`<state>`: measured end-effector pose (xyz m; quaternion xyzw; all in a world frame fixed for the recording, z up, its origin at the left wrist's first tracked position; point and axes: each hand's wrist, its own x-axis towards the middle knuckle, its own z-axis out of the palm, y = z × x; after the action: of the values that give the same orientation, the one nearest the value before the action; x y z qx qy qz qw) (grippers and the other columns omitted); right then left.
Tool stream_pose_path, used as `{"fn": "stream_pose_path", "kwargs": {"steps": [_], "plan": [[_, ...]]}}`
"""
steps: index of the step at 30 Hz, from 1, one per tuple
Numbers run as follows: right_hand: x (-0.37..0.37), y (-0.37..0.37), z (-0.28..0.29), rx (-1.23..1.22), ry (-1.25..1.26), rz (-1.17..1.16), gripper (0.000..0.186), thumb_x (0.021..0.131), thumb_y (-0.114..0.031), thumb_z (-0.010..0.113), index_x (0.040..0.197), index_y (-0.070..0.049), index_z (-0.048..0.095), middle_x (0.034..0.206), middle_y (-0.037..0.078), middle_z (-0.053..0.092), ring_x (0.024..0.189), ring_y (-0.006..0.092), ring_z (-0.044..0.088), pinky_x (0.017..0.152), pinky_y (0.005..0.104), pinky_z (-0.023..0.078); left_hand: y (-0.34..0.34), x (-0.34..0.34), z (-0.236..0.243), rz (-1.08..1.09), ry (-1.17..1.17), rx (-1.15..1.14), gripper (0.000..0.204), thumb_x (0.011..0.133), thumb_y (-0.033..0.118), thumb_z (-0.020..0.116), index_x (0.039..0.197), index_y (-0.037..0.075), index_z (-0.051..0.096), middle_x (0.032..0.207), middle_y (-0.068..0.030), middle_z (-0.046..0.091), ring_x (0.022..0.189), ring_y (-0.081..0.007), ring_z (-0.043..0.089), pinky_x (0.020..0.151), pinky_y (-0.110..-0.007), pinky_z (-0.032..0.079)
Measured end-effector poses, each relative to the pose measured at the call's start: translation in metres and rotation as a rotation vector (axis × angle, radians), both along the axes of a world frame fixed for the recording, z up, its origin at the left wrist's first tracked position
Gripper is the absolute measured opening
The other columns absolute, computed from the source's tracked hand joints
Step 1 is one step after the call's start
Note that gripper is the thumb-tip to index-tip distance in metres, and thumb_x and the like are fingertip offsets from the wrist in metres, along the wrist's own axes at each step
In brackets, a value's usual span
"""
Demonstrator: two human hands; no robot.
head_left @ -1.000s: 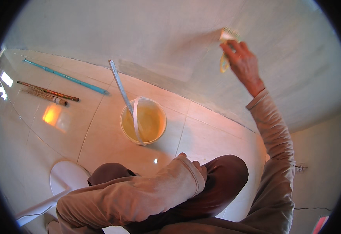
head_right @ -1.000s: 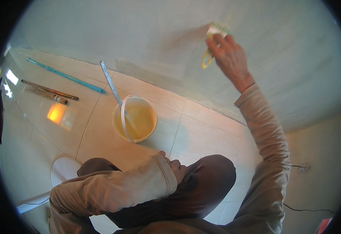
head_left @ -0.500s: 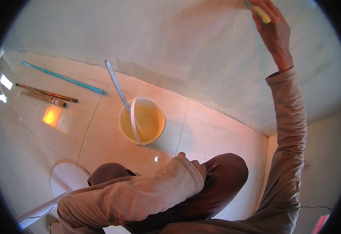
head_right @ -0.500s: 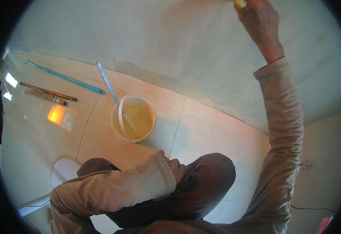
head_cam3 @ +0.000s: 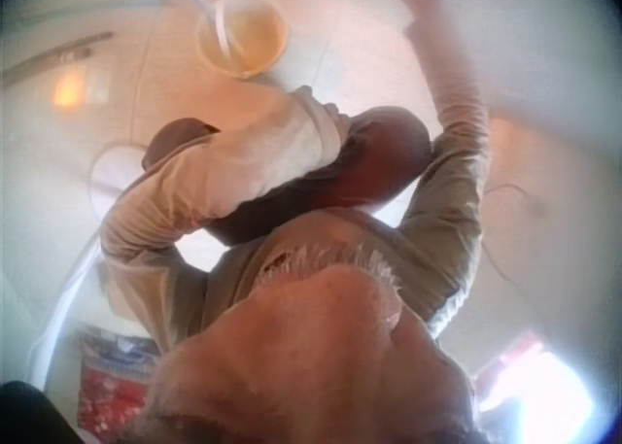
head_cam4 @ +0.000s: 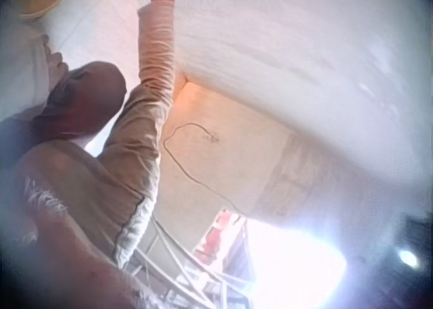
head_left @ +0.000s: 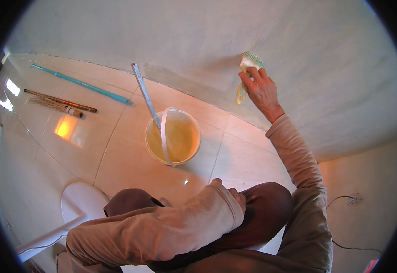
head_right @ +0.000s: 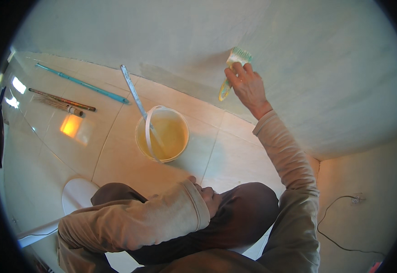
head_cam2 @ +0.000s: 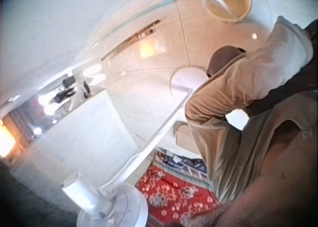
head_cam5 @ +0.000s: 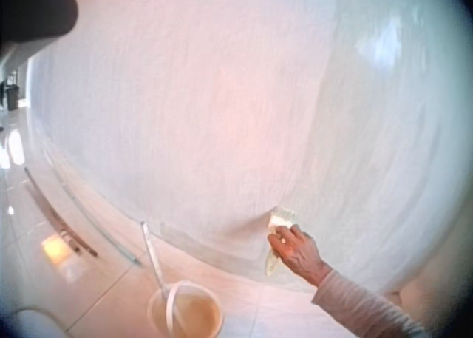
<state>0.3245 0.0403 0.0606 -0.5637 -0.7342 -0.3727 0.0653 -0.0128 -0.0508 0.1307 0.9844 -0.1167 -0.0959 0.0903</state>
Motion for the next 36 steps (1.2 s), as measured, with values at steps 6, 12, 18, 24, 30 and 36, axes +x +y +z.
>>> {"fn": "stream_pose_path", "kwargs": {"steps": [6,12,18,24,30,36], "plan": [[0.003,-0.004,-0.003,-0.069,0.115,-0.039,0.037,0.077,-0.006,0.073,0.112,-0.017,0.067,0.102,0.002,0.061,0.091,0.0219,0.064,0.062,0.0357,0.057,-0.004,0.001,0.004,0.028,-0.002,-0.006,0.038,0.074,0.012,0.072,0.108,-0.002,0.062,0.089,-0.0091,0.063,0.085,-0.0238,0.068,0.087,-0.045,0.053],[0.013,0.006,0.127,0.113,0.221,-0.018,0.034,0.085,-0.009,0.073,0.116,-0.021,0.067,0.105,0.003,0.064,0.097,0.0276,0.066,0.074,0.0405,0.057,-0.001,0.003,0.002,-0.073,0.014,0.106,0.056,0.058,0.012,0.083,0.108,-0.002,0.063,0.090,-0.0085,0.062,0.093,-0.0218,0.064,0.085,-0.045,0.054],[-0.014,0.014,0.188,0.414,-0.120,0.040,0.025,0.085,-0.003,0.074,0.109,-0.011,0.069,0.102,0.005,0.068,0.088,0.0258,0.069,0.072,0.0337,0.055,0.002,0.003,0.002,-0.064,0.013,0.066,0.062,0.056,0.014,0.085,0.110,-0.004,0.062,0.089,-0.0088,0.063,0.086,-0.0233,0.066,0.084,-0.043,0.053],[-0.002,0.018,0.104,0.222,-0.209,0.040,0.032,0.077,-0.013,0.075,0.109,-0.017,0.068,0.101,0.001,0.061,0.088,0.0219,0.063,0.057,0.0345,0.051,0.001,-0.004,0.006,-0.012,-0.002,0.062,0.059,0.061,0.014,0.084,0.112,-0.005,0.060,0.088,-0.0101,0.064,0.080,-0.0264,0.070,0.085,-0.043,0.052],[-0.001,0.000,0.060,-0.080,0.062,-0.075,0.037,0.079,-0.004,0.074,0.113,-0.019,0.069,0.102,0.000,0.063,0.090,0.0221,0.064,0.066,0.0343,0.056,0.006,0.009,0.013,-0.068,0.153,0.017,0.063,0.064,0.013,0.084,0.117,-0.006,0.056,0.091,-0.0113,0.066,0.082,-0.0268,0.071,0.088,-0.045,0.052],[0.031,0.003,0.172,0.090,0.251,0.070,0.026,0.088,-0.015,0.072,0.114,-0.015,0.069,0.098,0.009,0.064,0.094,0.0311,0.065,0.071,0.0446,0.053,0.008,0.024,-0.003,-0.158,0.166,-0.022,0.056,0.072,0.015,0.078,0.119,-0.007,0.057,0.090,-0.0105,0.065,0.083,-0.0260,0.070,0.084,-0.045,0.051]]}}
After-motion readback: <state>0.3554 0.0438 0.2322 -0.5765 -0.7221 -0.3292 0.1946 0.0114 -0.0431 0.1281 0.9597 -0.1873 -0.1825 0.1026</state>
